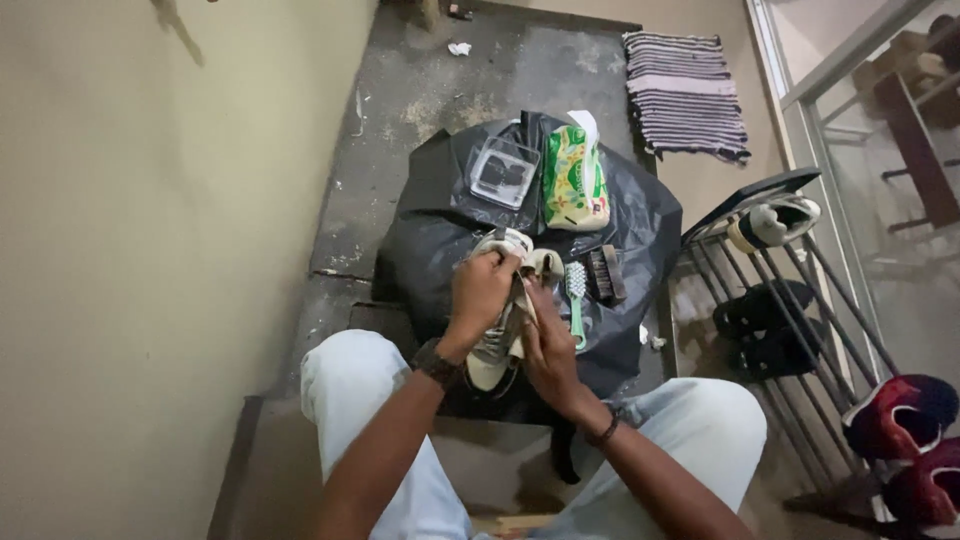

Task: Cleaning a sneaker by scrubbing the soles and sides with a brush and wiping with a cloth.

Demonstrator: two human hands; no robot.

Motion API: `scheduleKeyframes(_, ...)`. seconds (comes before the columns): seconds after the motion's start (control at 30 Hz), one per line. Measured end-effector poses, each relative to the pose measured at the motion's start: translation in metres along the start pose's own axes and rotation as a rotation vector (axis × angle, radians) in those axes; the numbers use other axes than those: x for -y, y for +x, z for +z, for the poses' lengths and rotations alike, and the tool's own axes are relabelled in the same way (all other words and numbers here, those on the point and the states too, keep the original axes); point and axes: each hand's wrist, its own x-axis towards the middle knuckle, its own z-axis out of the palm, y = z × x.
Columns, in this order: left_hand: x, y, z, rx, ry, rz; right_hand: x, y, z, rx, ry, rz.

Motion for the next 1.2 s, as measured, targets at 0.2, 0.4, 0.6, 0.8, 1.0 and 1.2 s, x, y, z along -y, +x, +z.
scheduleKeyframes(0.2, -0.047, -0.040, -0.030, 0.172, -0.113, -0.064, 0.031, 0.031, -0.024, -0.034, -0.086, -0.204)
scheduleKeyframes(0.4, -0.047, -0.060, -0.021, 0.213, 0.047, 0.198, 0.019, 0.046, -0.057, 0.029, -0.183, -0.238)
scheduleKeyframes(0.6, -0.049, -0.062, -0.021, 0.381, 0.148, 0.303, -0.034, 0.056, -0.088, 0.299, 0.139, 0.450)
scheduleKeyframes(0.8, -0.016, -0.045, -0.012, 0.497, -0.192, 0.493, -0.059, 0.056, -0.080, 0.262, 0.298, 0.622)
scheduleKeyframes(1.0, 0.002, -0.031, -0.017, 0.617, -0.448, 0.407, -0.068, 0.052, -0.045, 0.213, 0.498, 0.830)
scheduleKeyframes(1.2, -0.043, -0.043, -0.042, 0.620, -0.304, 0.530, -0.095, 0.041, -0.056, 0.190, 0.682, 0.994)
